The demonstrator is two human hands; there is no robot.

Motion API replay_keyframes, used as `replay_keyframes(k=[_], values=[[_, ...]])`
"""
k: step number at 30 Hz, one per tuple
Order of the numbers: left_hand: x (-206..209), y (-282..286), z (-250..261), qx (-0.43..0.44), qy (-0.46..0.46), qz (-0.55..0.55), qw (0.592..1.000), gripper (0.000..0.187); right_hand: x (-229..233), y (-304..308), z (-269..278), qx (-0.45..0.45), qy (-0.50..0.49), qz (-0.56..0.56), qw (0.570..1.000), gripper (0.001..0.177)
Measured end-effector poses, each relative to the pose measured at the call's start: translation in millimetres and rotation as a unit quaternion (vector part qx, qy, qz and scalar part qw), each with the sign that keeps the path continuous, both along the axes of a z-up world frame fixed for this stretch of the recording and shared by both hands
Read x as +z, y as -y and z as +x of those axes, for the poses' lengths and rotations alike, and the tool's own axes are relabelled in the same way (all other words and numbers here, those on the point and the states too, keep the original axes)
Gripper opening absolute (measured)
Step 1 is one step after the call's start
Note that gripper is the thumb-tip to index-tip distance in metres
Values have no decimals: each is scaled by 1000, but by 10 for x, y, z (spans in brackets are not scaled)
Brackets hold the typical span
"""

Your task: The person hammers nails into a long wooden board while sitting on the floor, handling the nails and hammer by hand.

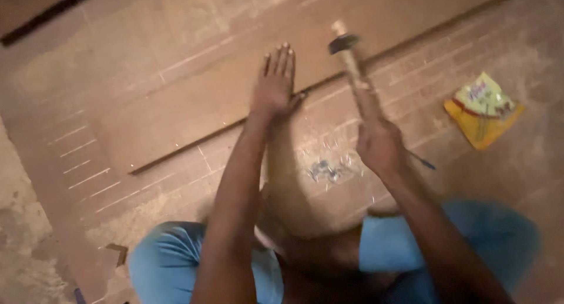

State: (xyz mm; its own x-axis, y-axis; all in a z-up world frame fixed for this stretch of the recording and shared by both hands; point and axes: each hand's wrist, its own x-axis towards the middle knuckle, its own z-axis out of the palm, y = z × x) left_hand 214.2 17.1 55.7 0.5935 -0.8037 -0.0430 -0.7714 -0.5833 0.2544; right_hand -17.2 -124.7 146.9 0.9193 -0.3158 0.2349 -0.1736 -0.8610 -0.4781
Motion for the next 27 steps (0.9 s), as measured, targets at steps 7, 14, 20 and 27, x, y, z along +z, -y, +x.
replay_keyframes(k=[7,14,20,27], values=[[-130,-39,13,-13,15,-38,999,107,-12,-108,-169,9,112,-9,994,79],[-83,-56,53,-3,13,-53,998,106,191,156,-81,-26,35,-37,998,67],[36,-48,9,2,-12,-46,999,105,-131,263,-288,64,49,-176,981,69],[-2,-58,10,-6,0,-52,999,105,-474,414,-58,33,-188,-243,951,81]])
